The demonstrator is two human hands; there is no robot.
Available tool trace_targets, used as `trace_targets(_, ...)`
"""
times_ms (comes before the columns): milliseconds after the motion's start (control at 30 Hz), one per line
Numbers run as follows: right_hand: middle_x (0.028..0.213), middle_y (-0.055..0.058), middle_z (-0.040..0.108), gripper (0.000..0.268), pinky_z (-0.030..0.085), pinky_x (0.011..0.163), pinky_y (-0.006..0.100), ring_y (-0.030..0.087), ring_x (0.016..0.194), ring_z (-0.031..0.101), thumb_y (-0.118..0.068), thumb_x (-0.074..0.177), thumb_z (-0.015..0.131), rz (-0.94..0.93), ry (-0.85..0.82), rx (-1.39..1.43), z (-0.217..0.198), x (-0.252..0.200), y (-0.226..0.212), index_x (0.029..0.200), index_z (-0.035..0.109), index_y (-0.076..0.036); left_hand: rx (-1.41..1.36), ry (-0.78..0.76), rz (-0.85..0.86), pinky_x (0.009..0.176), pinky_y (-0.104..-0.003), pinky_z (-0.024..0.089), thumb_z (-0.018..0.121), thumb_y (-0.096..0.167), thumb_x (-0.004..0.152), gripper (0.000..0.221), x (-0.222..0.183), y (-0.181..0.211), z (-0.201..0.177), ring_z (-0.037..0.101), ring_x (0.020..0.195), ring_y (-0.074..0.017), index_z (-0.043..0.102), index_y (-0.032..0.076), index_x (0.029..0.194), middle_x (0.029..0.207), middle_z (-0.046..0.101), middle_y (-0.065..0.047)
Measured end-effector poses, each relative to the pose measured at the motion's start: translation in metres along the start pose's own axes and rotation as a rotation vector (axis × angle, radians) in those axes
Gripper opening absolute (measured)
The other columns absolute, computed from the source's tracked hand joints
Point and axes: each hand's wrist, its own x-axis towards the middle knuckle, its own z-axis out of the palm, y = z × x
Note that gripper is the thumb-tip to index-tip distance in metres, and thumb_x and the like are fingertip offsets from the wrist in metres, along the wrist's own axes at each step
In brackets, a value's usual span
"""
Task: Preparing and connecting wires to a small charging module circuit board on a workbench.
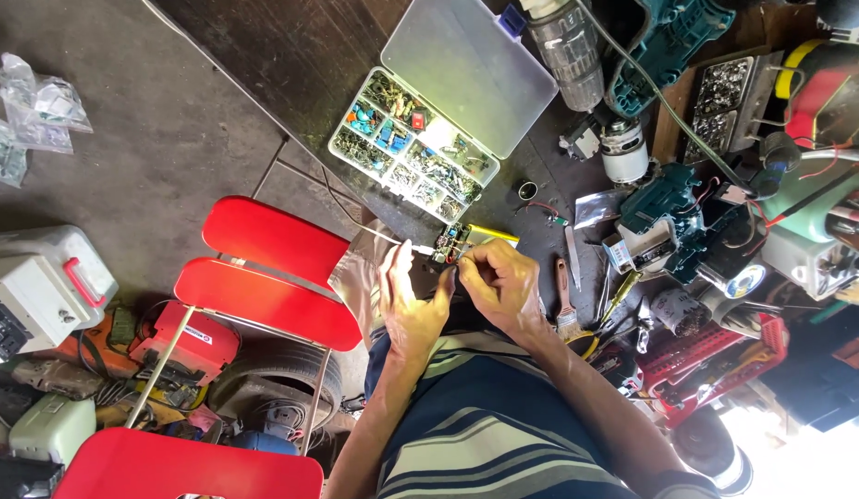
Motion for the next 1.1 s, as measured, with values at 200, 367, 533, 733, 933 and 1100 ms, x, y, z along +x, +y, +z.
trace_targets(200, 0.061, 0.009, 0.058, 0.013, 0.044, 0.046, 0.028, 0.021, 0.046, 0.056, -0.003, 0.085, 0.076, 0.012, -0.005, -0.013, 0.005, -0.001, 0.007, 0.074, 0.07, -0.009, 0.055, 0.03, 0.094, 0.088, -0.037, 0.059, 0.076, 0.04, 0.091, 0.056, 0.0, -0.011, 0.005, 0.071, 0.102, -0.0273, 0.066, 0.004, 0.132, 0.118, 0.066, -0.013)
trace_targets(367, 0.06, 0.008, 0.057, 0.013, 0.043, 0.046, 0.028, 0.019, 0.047, 0.055, -0.003, 0.084, 0.077, 0.029, 0.008, -0.002, 0.005, -0.002, 0.013, 0.074, 0.071, -0.009, 0.115, 0.028, 0.192, 0.091, -0.037, 0.059, 0.073, 0.035, 0.094, 0.05, 0.001, -0.015, 0.004, 0.07, 0.104, -0.0294, 0.067, 0.0, 0.128, 0.116, 0.068, -0.014)
trace_targets(533, 0.06, 0.009, 0.056, 0.013, 0.043, 0.046, 0.028, 0.019, 0.047, 0.055, -0.002, 0.083, 0.077, 0.055, 0.011, 0.011, 0.004, -0.002, 0.015, 0.073, 0.071, -0.009, 0.127, 0.035, 0.238, 0.091, -0.038, 0.059, 0.072, 0.032, 0.094, 0.046, 0.005, -0.013, 0.001, 0.07, 0.102, -0.0303, 0.068, -0.003, 0.124, 0.112, 0.068, -0.015)
trace_targets(733, 0.061, 0.009, 0.057, 0.013, 0.043, 0.046, 0.029, 0.02, 0.048, 0.057, -0.003, 0.083, 0.077, 0.05, 0.004, -0.013, 0.006, -0.003, 0.016, 0.074, 0.07, -0.009, 0.133, 0.059, 0.258, 0.09, -0.039, 0.059, 0.074, 0.033, 0.092, 0.047, 0.002, -0.018, 0.004, 0.07, 0.1, -0.0306, 0.069, -0.004, 0.121, 0.109, 0.068, -0.015)
trace_targets(933, 0.064, 0.009, 0.06, 0.012, 0.045, 0.047, 0.028, 0.022, 0.05, 0.059, -0.003, 0.084, 0.077, 0.011, -0.014, -0.053, 0.007, 0.0, 0.016, 0.076, 0.071, -0.009, 0.167, 0.076, 0.314, 0.087, -0.037, 0.06, 0.073, 0.033, 0.092, 0.043, 0.003, -0.019, 0.004, 0.071, 0.097, -0.0294, 0.071, -0.004, 0.115, 0.106, 0.069, -0.014)
trace_targets(1100, 0.067, 0.009, 0.063, 0.012, 0.047, 0.048, 0.03, 0.026, 0.052, 0.062, -0.004, 0.086, 0.077, -0.033, -0.025, -0.108, 0.008, 0.005, 0.009, 0.077, 0.07, -0.01, 0.089, 0.1, 0.243, 0.084, -0.035, 0.061, 0.08, 0.035, 0.085, 0.046, 0.002, -0.022, 0.009, 0.072, 0.094, -0.0268, 0.072, 0.002, 0.116, 0.105, 0.068, -0.011)
